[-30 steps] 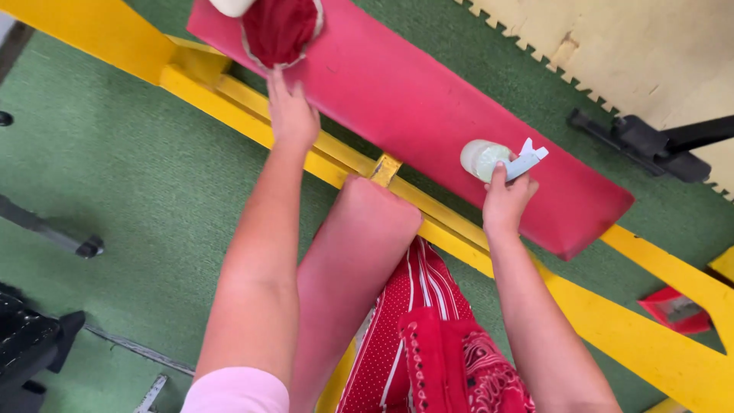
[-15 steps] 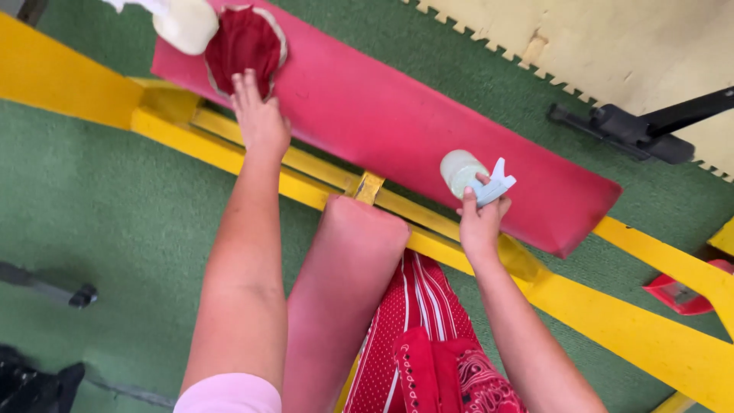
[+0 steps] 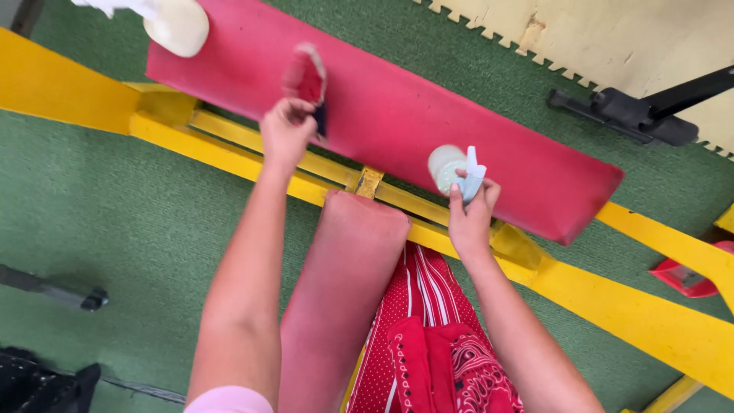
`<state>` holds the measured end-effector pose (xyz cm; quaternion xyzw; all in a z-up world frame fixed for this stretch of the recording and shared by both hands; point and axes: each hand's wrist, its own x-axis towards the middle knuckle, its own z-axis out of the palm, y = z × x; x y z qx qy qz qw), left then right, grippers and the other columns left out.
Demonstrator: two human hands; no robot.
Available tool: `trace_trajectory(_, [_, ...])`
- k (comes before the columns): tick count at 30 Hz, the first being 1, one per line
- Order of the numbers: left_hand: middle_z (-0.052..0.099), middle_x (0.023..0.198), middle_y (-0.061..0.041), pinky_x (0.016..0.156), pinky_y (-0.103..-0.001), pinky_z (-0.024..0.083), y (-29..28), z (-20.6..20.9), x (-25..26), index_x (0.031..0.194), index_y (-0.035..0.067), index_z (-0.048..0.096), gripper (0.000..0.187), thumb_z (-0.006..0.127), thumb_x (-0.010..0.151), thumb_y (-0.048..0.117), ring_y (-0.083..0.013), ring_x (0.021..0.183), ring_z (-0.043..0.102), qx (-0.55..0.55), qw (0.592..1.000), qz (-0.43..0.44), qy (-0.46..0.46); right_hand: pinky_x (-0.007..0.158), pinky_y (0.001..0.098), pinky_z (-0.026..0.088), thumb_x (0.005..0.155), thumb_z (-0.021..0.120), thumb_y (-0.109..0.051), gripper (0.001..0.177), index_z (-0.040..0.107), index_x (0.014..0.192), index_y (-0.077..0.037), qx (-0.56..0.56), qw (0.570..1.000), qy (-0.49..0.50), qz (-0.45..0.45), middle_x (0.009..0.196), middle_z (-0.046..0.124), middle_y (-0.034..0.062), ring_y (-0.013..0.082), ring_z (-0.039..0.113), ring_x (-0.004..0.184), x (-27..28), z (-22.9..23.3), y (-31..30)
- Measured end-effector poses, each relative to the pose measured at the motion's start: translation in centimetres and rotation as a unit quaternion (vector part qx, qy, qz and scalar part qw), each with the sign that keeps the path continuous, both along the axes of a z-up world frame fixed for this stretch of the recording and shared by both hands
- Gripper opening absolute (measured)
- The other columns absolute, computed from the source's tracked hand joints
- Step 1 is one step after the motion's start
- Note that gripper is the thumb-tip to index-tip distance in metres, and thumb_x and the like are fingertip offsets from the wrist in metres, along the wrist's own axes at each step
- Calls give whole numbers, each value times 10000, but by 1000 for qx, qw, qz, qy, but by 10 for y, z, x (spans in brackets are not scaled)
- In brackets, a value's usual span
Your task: The recorder is spraying and wiping down several pieces of gym equipment and benches with a cleaning solution and a cloth.
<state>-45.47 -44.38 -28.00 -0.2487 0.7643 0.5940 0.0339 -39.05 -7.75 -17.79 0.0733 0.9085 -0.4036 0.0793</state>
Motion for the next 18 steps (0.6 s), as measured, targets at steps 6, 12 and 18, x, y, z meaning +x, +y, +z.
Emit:
trace_trajectory(6, [549, 956, 43, 771, -235, 475, 72, 67, 58, 1093, 75, 572, 248, 571, 913, -95, -62, 877, 555, 326, 944, -25, 47, 1093, 390, 415, 1071, 591, -191, 303, 639, 1322, -27, -45, 997, -45, 35, 1242, 457, 159, 285, 512, 1181, 20, 83, -12])
trace_trajectory(12, [659, 1105, -2, 909, -256, 521, 131, 126, 83, 1270, 70, 605, 246, 498, 1065, 154, -97, 1021, 614, 397, 917, 39, -14, 1025, 355, 439, 1034, 594, -198, 309, 637, 1291, -32, -102, 993, -47, 25, 1215, 456, 137, 261, 523, 1138, 39, 182, -12])
trace_trajectory(18, [652, 1247, -154, 984, -394, 477, 165, 242, 93, 1413, -54, 513, 632, 837, 912, 154, -277, 1155, 615, 90, 982, -115, 119, 898, 349, 502, 1018, 604, -197, 288, 639, 1251, -32, -83, 995, 5, 53, 1162, 482, 121, 243, 598, 1019, 62, 276, 2])
